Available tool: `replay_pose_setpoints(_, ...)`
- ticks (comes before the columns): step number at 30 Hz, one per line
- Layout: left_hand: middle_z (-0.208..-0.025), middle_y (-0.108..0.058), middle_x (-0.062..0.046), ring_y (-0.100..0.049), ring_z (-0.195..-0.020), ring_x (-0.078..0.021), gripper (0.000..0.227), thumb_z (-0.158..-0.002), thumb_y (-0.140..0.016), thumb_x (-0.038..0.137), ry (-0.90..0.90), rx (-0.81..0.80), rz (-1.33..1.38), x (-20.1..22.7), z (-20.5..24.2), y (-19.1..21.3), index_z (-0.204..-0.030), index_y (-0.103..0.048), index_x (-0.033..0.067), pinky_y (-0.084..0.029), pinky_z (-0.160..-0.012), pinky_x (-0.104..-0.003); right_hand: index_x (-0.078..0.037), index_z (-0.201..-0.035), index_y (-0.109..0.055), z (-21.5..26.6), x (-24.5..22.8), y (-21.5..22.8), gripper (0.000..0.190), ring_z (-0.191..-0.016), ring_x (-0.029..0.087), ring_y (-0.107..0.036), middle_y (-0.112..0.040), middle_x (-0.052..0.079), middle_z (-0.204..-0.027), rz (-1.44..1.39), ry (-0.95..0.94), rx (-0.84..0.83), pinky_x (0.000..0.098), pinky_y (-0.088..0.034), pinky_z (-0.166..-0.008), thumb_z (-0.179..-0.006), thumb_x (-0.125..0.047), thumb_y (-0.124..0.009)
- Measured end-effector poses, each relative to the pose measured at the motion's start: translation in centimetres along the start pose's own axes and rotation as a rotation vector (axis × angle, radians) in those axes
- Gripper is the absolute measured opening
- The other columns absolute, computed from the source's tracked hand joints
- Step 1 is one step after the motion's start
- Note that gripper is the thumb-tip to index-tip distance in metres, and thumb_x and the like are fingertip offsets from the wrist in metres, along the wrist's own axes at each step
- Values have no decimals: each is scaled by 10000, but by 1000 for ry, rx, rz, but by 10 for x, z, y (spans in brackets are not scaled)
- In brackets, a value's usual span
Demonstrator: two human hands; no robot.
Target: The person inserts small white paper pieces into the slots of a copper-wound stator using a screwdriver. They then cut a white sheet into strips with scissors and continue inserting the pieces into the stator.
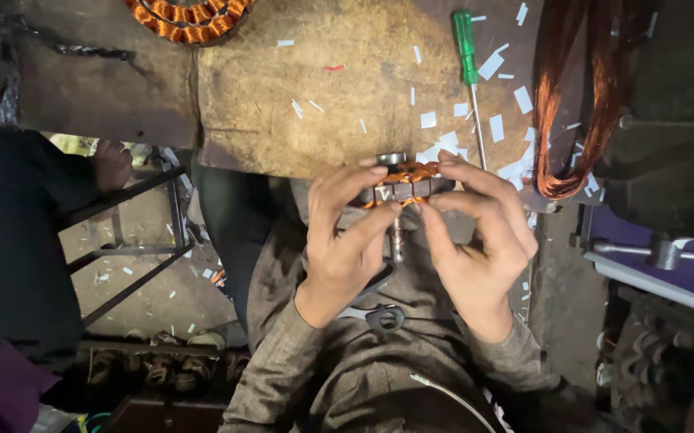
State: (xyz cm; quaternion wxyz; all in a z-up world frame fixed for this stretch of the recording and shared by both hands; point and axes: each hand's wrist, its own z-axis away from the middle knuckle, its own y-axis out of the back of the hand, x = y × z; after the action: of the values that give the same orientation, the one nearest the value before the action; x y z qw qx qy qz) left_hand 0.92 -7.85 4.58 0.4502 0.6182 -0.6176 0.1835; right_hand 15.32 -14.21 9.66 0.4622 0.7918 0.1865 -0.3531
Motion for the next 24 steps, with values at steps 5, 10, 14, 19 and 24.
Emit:
replay_pose_setpoints(5, -1290, -619, -99, -641, -1230, -342, 331, -863, -808, -29, 5, 52, 23, 3, -1, -6, -1113, -673, 142, -502, -1069, -495, -1, -1006, -701, -5, -6, 4, 157, -1200, 257, -710, -708, 130, -1259, -19, -21, -68, 338, -562, -1048, -899, 70, -792)
replay_pose_setpoints(10, -1288, -623, -113, -640, -1230, -355, 330, -856, -784, -52, 15, 41, 3, 1, -2, -9, -1107, -662, 123, -497, -1033, -482, -13, -1005, -701, -9, 9, 9, 184, -1179, 272, -705, -710, 127, -1237, -33, -17, -116, 335, -557, -1033, -873, 27, -824)
replay_pose_setpoints(14, -1351, -557, -173, -581, -1256, -375, 325, -894, -729, -83, 73, 55, 53, -4, -5, -11, -1127, -608, 109, -496, -1069, -471, -3, -1063, -694, -11, 32, 31, 281, -1093, 277, -693, -701, 143, -1200, 159, -37, -42, 327, -549, -939, -886, -50, -907)
replay_pose_setpoints(19, -1372, -577, -137, -570, -1229, -350, 311, -941, -691, -86, 78, 41, 77, -7, -6, -5, -1148, -529, 80, -457, -1078, -453, 12, -1153, -671, -10, 59, 31, 357, -906, 262, -695, -684, 160, -1046, 337, -130, -159, 363, -547, -795, -859, -35, -869)
replay_pose_setpoints(24, -1362, -536, -149, -563, -1198, -341, 320, -984, -681, -40, 92, 83, 107, 1, -11, -6, -1235, -522, 80, -472, -1049, -431, 39, -1097, -552, -10, 73, 19, 298, -804, 284, -681, -673, 154, -957, 368, -151, -201, 408, -529, -711, -884, 36, -761)
